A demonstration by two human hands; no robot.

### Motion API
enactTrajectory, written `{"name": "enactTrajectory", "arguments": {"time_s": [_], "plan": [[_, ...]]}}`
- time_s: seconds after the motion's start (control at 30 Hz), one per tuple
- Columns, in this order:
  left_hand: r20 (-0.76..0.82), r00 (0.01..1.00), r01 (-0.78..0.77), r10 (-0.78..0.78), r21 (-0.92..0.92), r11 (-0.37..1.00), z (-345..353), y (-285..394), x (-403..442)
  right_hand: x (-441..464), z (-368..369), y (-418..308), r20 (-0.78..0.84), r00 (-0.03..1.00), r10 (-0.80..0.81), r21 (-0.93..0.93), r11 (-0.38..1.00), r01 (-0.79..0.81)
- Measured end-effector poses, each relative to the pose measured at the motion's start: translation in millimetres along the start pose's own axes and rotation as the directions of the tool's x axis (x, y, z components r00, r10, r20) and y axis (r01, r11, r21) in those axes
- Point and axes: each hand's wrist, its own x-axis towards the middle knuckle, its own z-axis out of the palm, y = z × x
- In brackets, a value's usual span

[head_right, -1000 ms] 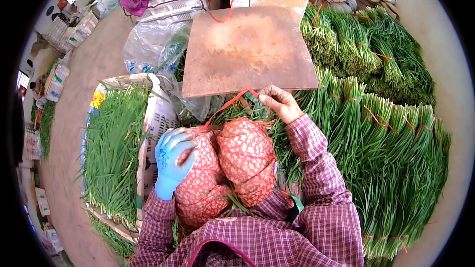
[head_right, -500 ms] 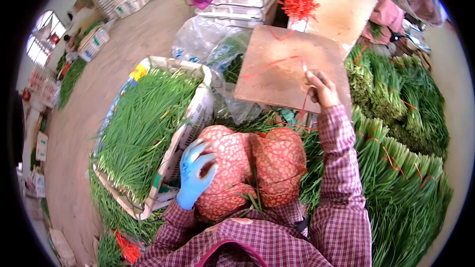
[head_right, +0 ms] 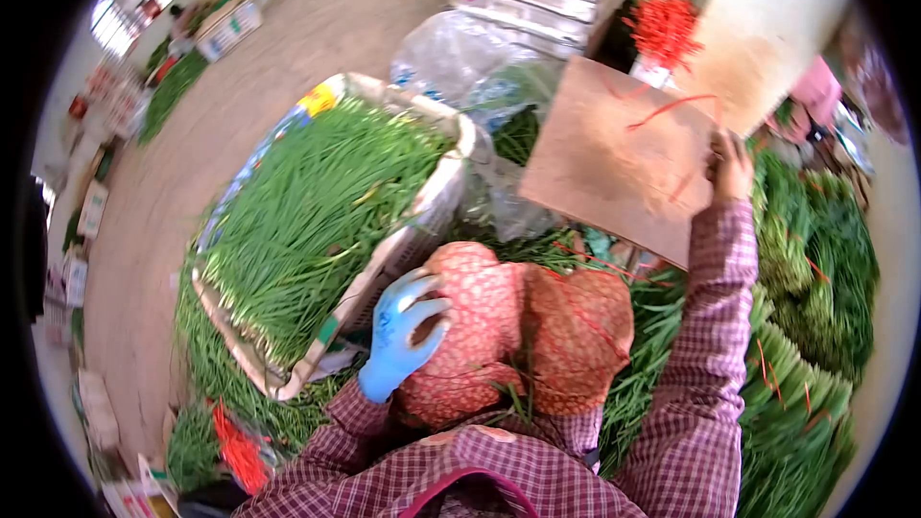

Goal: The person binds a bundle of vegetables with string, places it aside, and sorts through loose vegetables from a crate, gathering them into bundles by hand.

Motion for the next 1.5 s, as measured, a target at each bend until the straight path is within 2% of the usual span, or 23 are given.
{"name": "enactTrajectory", "arguments": {"time_s": [0.07, 0.27, 0.33, 0.37, 0.4, 0.47, 0.53, 0.57, 0.6, 0.67, 0.73, 0.77, 0.8, 0.83, 0.87, 0.93, 1.0, 1.17, 1.2, 1.27, 1.4, 1.43, 1.5], "plan": [[-0.015, 1.0, 0.026, -0.026, 0.01, 1.0, -6.4, -4.7, -6.4, 11.9, -7.0, 15.3, 0.046, 0.997, -0.055, 0.07, 0.996, 0.052], [-0.086, 0.989, 0.13, -0.122, 0.094, 0.987, -37.0, -26.4, -26.5, 15.2, -14.0, 106.1, 0.087, 0.995, -0.053, -0.351, 0.933, 0.08], [-0.133, 0.98, 0.165, -0.149, 0.126, 0.978, -52.8, -35.7, -34.0, 3.3, -12.4, 123.0, 0.088, 0.993, 0.075, -0.45, 0.893, -0.028], [-0.151, 0.977, 0.172, -0.148, 0.155, 0.973, -60.8, -41.0, -40.0, -6.6, -7.1, 118.1, 0.108, 0.99, 0.094, -0.57, 0.821, -0.016], [-0.158, 0.972, 0.203, -0.175, 0.187, 0.961, -70.3, -43.9, -47.9, -19.7, -2.5, 108.4, 0.123, 0.987, 0.104, -0.679, 0.734, 0.007], [-0.226, 0.962, 0.22, -0.155, 0.301, 0.928, -97.4, -49.0, -58.5, -12.9, -8.1, 124.2, 0.238, 0.97, -0.043, -0.725, 0.656, 0.207], [-0.377, 0.906, 0.353, -0.192, 0.424, 0.834, -123.7, -68.3, -84.6, -4.8, -3.9, 118.3, 0.356, 0.892, -0.28, -0.7, 0.552, 0.453], [-0.468, 0.861, 0.384, -0.201, 0.338, 0.86, -140.1, -82.8, -98.1, -15.7, 13.9, 98.3, 0.353, 0.877, -0.324, -0.712, 0.516, 0.477], [-0.602, 0.727, 0.503, -0.329, 0.142, 0.853, -151.7, -81.7, -109.6, -29.4, 37.2, 76.1, 0.37, 0.87, -0.325, -0.682, 0.541, 0.492], [-0.707, 0.562, 0.705, -0.429, 0.139, 0.695, -176.7, -103.7, -146.0, -69.6, 96.1, 29.8, 0.427, 0.869, -0.25, -0.652, 0.581, 0.487], [-0.769, 0.459, 0.763, -0.445, 0.085, 0.641, -187.2, -130.2, -179.0, -110.7, 162.7, 14.8, 0.607, 0.706, -0.364, -0.366, 0.661, 0.655], [-0.76, 0.436, 0.816, -0.482, 0.107, 0.568, -190.4, -133.5, -185.5, -136.2, 198.2, 6.9, 0.694, 0.633, -0.343, -0.279, 0.682, 0.676], [-0.757, 0.435, 0.807, -0.487, 0.088, 0.583, -189.4, -143.3, -196.7, -181.4, 234.6, -20.0, 0.782, 0.562, -0.271, -0.265, 0.67, 0.693], [-0.756, 0.457, 0.796, -0.469, 0.112, 0.595, -185.6, -150.6, -203.8, -211.4, 263.6, -24.0, 0.843, 0.454, -0.288, -0.18, 0.646, 0.742], [-0.752, 0.48, 0.781, -0.452, 0.132, 0.611, -180.8, -156.5, -207.6, -234.0, 291.8, -21.5, 0.913, 0.276, -0.3, -0.034, 0.619, 0.785], [-0.745, 0.495, 0.793, -0.447, 0.177, 0.583, -174.7, -156.0, -205.2, -275.4, 339.5, -12.8, 0.963, 0.119, -0.241, 0.074, 0.663, 0.745], [-0.744, 0.495, 0.813, -0.449, 0.215, 0.541, -172.3, -154.0, -201.1, -304.4, 372.4, 7.7, 0.992, 0.049, -0.117, 0.034, 0.618, 0.786], [-0.742, 0.47, 0.807, -0.477, 0.142, 0.574, -173.3, -156.5, -201.9, -330.6, 389.3, 44.1, 0.989, -0.074, 0.128, 0.016, 0.405, 0.914], [-0.738, 0.468, 0.811, -0.485, 0.142, 0.567, -172.9, -154.3, -199.7, -331.8, 388.9, 52.1, 0.988, -0.072, 0.133, 0.013, 0.4, 0.916], [-0.738, 0.464, 0.809, -0.49, 0.127, 0.574, -172.7, -153.9, -199.0, -333.1, 386.9, 60.0, 0.987, 0.021, 0.161, -0.056, 0.214, 0.975], [-0.752, 0.415, 0.789, -0.512, 0.017, 0.615, -171.3, -152.8, -197.9, -329.2, 390.2, 54.1, 0.982, 0.007, 0.188, -0.055, 0.252, 0.966], [-0.756, 0.41, 0.79, -0.511, 0.014, 0.612, -171.0, -154.3, -198.6, -324.0, 392.3, 49.9, 0.973, 0.055, 0.224, -0.116, 0.271, 0.955], [-0.77, 0.402, 0.766, -0.495, -0.013, 0.643, -169.6, -155.8, -200.5, -310.1, 391.5, 34.0, 0.997, 0.069, 0.028, -0.074, 0.357, 0.931]]}}
